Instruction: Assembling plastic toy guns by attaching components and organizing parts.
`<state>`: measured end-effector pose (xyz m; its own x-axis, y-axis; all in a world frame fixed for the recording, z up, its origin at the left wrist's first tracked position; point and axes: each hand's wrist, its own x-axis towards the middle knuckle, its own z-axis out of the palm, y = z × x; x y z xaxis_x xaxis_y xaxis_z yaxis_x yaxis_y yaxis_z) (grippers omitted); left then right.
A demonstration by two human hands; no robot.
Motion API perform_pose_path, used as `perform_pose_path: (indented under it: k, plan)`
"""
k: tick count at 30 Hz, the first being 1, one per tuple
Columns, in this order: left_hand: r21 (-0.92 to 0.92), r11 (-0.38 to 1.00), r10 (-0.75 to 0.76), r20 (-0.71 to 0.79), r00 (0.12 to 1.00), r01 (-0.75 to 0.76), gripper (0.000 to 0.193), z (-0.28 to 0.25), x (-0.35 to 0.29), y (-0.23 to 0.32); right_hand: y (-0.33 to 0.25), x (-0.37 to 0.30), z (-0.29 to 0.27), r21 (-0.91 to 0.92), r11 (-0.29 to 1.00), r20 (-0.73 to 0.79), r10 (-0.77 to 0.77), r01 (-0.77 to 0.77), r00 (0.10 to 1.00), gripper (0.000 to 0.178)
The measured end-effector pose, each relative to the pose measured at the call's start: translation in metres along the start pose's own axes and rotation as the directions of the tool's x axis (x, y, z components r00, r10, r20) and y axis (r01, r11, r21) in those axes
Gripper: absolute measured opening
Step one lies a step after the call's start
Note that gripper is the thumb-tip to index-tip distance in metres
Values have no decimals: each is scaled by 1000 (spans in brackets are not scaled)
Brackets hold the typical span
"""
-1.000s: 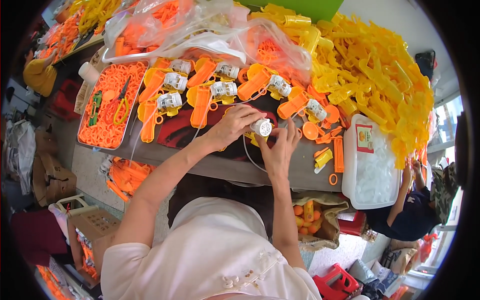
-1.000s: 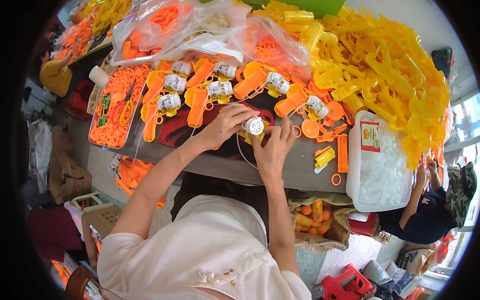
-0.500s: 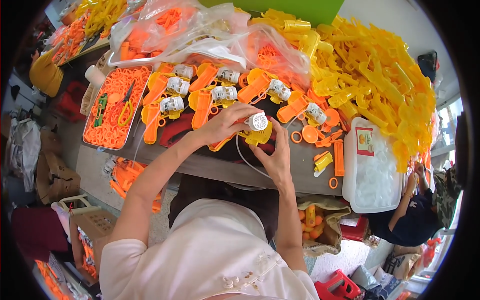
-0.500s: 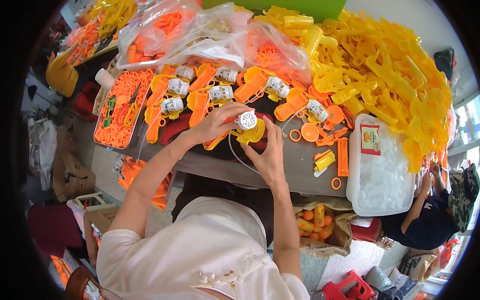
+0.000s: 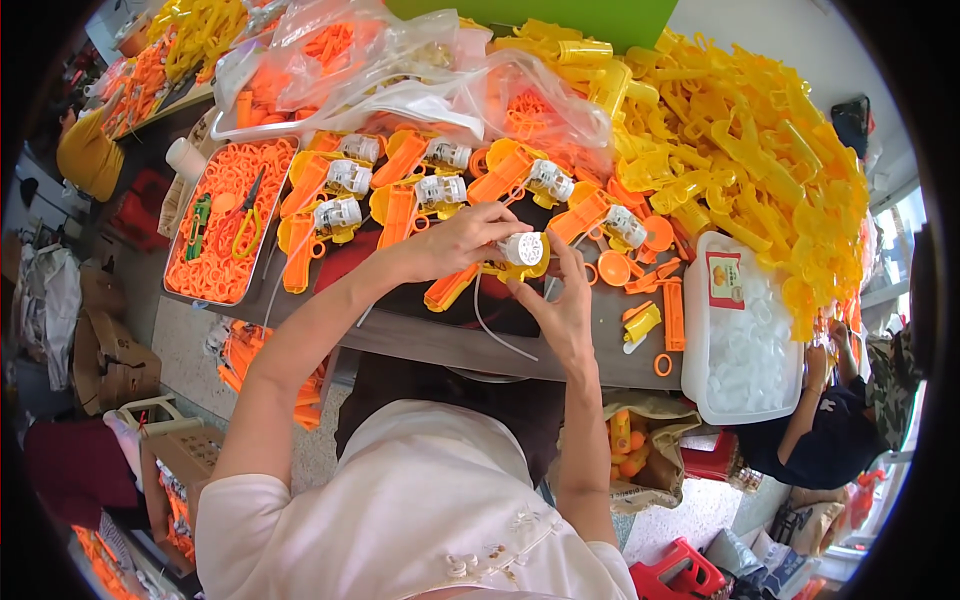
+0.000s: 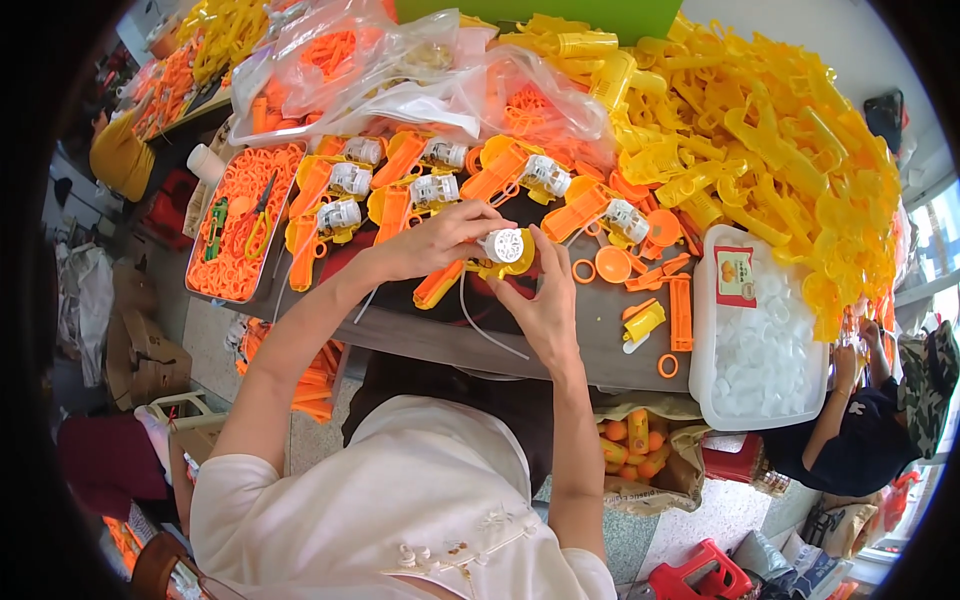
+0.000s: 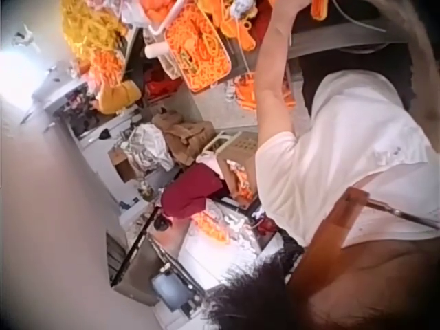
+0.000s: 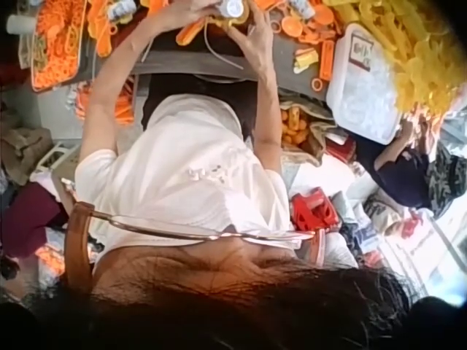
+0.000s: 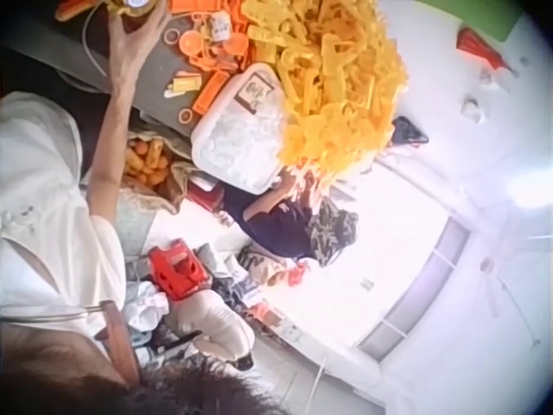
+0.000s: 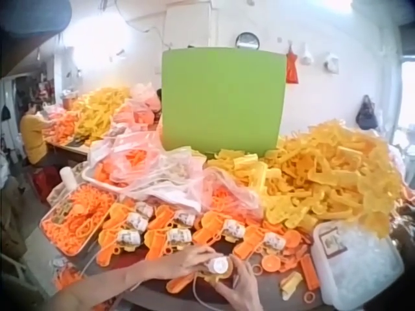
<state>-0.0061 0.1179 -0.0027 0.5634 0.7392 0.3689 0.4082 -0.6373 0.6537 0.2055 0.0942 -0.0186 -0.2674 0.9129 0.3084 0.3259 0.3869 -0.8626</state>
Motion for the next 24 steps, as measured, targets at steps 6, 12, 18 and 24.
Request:
perform_pose_path:
  k: [6,12,18,24]
  plan:
    - [92,989,-112,-45,993,116,47,6,-5,8,-4,0,10,118,990,-35,76,-71,997,77]
    - [145,983,-102,-68,992,111,44,4,-3,13,-8,3,16,166,981,-44,107,-99,993,76]
    - [88,980,-176,-40,984,179,40,16,-3,8,27,-20,12,-78,997,26,25,-23,999,72]
    - [-9,974,-204,-473,857,226,26,15,-42,-9,17,-26,14,-489,858,-7,-183,156,983,65]
